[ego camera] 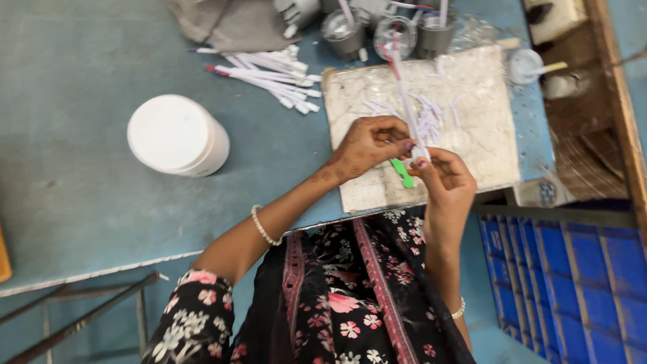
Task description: The person strips the ends of white wires using a green utility knife, then inserts the wires into gray cylindrical motor housings. The person repeats this process for multiple wires and motor housings on a blue workbench.
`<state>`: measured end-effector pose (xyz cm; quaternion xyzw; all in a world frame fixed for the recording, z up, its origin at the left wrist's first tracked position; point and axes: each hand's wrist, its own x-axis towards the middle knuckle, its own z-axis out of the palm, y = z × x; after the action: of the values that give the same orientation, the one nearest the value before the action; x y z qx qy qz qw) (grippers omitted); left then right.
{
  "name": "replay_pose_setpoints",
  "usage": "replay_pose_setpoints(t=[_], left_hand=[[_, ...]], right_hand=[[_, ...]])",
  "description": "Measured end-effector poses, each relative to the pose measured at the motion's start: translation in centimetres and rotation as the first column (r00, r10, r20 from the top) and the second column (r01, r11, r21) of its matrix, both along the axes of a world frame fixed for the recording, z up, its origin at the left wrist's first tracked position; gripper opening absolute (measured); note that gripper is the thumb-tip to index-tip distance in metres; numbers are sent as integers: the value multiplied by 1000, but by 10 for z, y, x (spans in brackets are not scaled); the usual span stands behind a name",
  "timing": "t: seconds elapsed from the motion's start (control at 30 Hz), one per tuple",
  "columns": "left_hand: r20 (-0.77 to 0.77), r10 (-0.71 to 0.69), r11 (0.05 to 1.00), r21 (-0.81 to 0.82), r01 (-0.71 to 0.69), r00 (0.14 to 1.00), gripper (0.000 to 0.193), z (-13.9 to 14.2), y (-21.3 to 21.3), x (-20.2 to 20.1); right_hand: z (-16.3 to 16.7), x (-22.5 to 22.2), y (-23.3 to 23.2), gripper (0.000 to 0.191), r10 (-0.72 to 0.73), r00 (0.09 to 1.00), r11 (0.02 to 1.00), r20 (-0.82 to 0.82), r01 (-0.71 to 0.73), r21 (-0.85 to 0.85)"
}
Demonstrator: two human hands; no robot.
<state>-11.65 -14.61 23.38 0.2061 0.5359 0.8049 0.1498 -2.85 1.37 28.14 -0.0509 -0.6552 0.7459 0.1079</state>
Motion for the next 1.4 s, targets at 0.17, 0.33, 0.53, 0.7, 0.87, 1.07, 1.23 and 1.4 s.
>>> replay_pose_setpoints(t=[0.17,0.33,0.53,0.7,0.87,1.07,1.23,1.4], left_hand=[[9,226,962,-160,-222,974,12,3,-13,-22],[6,590,636,-620,-459,808,20,11,-87,-70],[135,660,540,-769,-341,739,15,15,-153,-81],[-353,456,301,-803,-514,817,13,3,-147,-81],[-541,177,201,-798,-568,822,22,-29,-127,-82],[-648,132,276,-703,-655,750,17,-41,-129,-90],[-696,151,520,-549,-655,702,22,-5,-140,-92],[-737,390,587,-263,-766,552,20,41,-142,-78]], right_hand=[[-9,-10,11,13,-95,992,994,-78,90,-65],[-7,-9,36,12,-89,992,993,-86,81,-83],[-6,-10,60,12,-79,994,996,-81,75,-52],[-8,-9,71,12,-57,995,997,-79,52,-62],[-11,-8,77,11,-68,994,996,-82,64,-58],[-13,-10,78,12,-62,996,997,-66,59,-42],[-14,-13,79,12,-12,996,997,-87,5,-76],[-20,-12,83,11,-12,997,996,-72,6,-86]])
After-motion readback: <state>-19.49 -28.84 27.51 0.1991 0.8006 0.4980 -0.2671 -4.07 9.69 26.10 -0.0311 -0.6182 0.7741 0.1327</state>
